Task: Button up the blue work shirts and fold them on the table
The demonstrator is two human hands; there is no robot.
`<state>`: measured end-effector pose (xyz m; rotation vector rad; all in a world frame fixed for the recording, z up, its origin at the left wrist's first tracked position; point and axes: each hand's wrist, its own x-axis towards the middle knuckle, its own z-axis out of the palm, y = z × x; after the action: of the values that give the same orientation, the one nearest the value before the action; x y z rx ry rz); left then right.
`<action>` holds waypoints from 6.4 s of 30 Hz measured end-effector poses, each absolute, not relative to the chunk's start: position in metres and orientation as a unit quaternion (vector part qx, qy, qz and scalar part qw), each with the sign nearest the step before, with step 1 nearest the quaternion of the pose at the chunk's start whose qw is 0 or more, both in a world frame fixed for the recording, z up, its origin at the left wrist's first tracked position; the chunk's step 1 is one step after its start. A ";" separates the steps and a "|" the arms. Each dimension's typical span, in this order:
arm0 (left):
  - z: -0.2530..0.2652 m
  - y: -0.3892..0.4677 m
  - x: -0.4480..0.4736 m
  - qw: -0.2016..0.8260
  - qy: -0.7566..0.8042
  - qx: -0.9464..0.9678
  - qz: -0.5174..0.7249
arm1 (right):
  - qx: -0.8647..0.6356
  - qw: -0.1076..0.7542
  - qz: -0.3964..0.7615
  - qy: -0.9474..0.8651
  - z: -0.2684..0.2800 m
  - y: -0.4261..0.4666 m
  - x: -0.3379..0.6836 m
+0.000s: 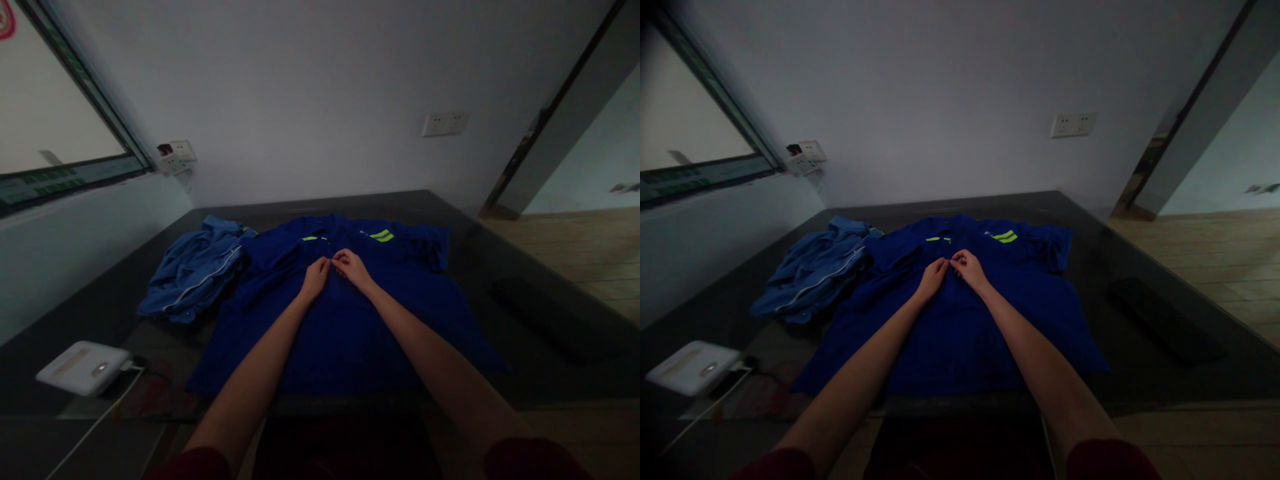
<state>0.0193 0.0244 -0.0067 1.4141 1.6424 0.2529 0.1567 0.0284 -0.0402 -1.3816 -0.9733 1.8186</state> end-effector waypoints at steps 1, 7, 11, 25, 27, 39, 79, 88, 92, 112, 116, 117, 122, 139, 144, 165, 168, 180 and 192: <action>-0.008 0.024 0.019 0.460 0.670 0.573 0.105 | -0.528 0.317 0.698 -0.367 -0.040 0.028 0.157; -0.013 0.022 0.019 0.459 0.664 0.580 0.112 | -0.519 0.324 0.695 -0.376 -0.039 0.029 0.157; -0.012 0.023 0.019 0.454 0.669 0.581 0.093 | -0.516 0.336 0.692 -0.376 -0.040 0.028 0.156; -0.012 0.022 0.014 0.460 0.669 0.567 0.139 | -0.504 0.358 0.694 -0.371 -0.035 0.028 0.156; -0.011 0.022 0.014 0.453 0.677 0.563 0.139 | -0.505 0.359 0.693 -0.369 -0.035 0.028 0.157; -0.008 0.020 0.016 0.436 0.683 0.571 0.131 | -0.524 0.344 0.663 -0.409 -0.050 0.030 0.160; -0.018 0.018 0.017 0.425 0.676 0.560 0.222 | -0.507 0.279 0.553 -0.599 -0.034 0.023 0.158; -0.016 0.020 0.017 0.453 0.674 0.544 0.212 | -0.494 0.215 0.454 -0.710 -0.027 0.022 0.160; -0.017 0.022 0.015 0.477 0.673 0.517 0.228 | -0.520 0.217 0.432 -0.704 -0.027 0.021 0.161; -0.016 0.025 0.011 0.518 0.678 0.468 0.231 | -0.507 0.199 0.377 -0.749 -0.023 0.023 0.164; -0.016 0.024 0.010 0.517 0.675 0.472 0.234 | -0.511 0.206 0.393 -0.736 -0.024 0.023 0.163; -0.017 0.024 0.010 0.514 0.674 0.474 0.236 | -0.512 0.206 0.394 -0.734 -0.024 0.023 0.162; -0.019 0.023 0.012 0.498 0.663 0.508 0.233 | -0.521 0.215 0.389 -0.728 -0.021 0.023 0.161; -0.017 0.017 0.014 0.382 0.657 0.618 0.201 | -0.516 0.149 0.373 -0.757 -0.035 0.027 0.169; -0.019 0.017 0.014 0.396 0.648 0.619 0.198 | -0.535 0.123 0.361 -0.754 -0.037 0.028 0.170; -0.020 0.015 0.017 0.420 0.623 0.639 0.168 | -0.565 0.021 0.368 -0.738 -0.023 0.028 0.168; -0.021 0.015 0.017 0.416 0.632 0.634 0.157 | -0.569 0.039 0.368 -0.734 -0.025 0.027 0.168; -0.023 0.016 0.018 0.419 0.623 0.653 0.096 | -0.555 0.147 0.365 -0.733 -0.034 0.026 0.174; -0.022 0.015 0.019 0.401 0.635 0.647 0.136 | -0.559 0.026 0.323 -0.764 -0.021 0.028 0.168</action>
<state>0.0187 0.0146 -0.0223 1.6349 1.6052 0.3437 0.1683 0.0282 -0.0215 -1.7266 -2.3601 0.9985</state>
